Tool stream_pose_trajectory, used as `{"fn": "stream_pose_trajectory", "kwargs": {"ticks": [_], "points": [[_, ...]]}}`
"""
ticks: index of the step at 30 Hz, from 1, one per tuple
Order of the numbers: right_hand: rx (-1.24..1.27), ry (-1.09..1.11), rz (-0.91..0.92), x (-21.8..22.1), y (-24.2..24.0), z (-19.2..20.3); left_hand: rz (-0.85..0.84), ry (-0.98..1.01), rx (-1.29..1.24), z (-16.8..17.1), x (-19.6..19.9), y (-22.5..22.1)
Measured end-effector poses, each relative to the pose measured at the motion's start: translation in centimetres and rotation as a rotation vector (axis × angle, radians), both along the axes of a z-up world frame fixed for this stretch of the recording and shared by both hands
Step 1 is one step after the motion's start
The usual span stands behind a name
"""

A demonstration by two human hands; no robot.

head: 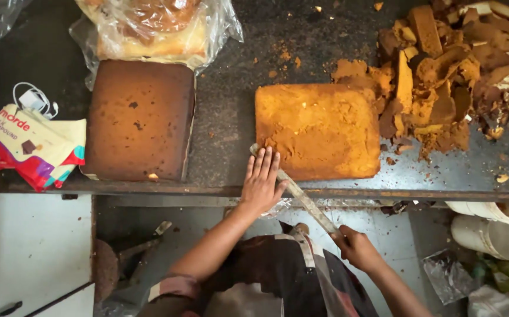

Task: The person removes two cakes from their packaging and places them on a counter. They then use a long blade to trim the top and sides of one cake, moving the scraps into a pile.

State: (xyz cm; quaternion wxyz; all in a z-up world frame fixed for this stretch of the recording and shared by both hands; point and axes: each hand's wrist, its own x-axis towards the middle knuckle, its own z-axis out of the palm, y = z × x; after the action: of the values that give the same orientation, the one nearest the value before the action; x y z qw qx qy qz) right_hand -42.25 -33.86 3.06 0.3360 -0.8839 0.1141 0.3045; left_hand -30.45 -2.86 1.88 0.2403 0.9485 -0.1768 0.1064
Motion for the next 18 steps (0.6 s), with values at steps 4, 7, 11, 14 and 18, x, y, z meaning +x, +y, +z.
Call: {"fn": "stream_pose_trajectory", "kwargs": {"ticks": [4, 7, 11, 14, 18], "points": [[0.08, -0.198, 0.166, 3.6, 2.5, -1.6, 0.002, -0.019, 0.014, -0.1, 0.1, 0.6], [0.131, -0.225, 0.217, 7.0, 5.9, -2.4, 0.009, -0.018, 0.062, -0.1, 0.4, 1.0], [0.267, -0.104, 0.075, 6.3, 3.9, -1.8, -0.064, 0.027, 0.123, 1.1, 0.7, 1.3], [0.566, 0.106, -0.218, 5.2, -0.6, -2.5, -0.08, -0.102, 0.038, 2.1, 0.9, 1.3], [1.145, 0.13, -0.622, 6.4, -3.7, -3.0, -0.012, -0.056, -0.047, 2.8, 1.6, 0.6]]}}
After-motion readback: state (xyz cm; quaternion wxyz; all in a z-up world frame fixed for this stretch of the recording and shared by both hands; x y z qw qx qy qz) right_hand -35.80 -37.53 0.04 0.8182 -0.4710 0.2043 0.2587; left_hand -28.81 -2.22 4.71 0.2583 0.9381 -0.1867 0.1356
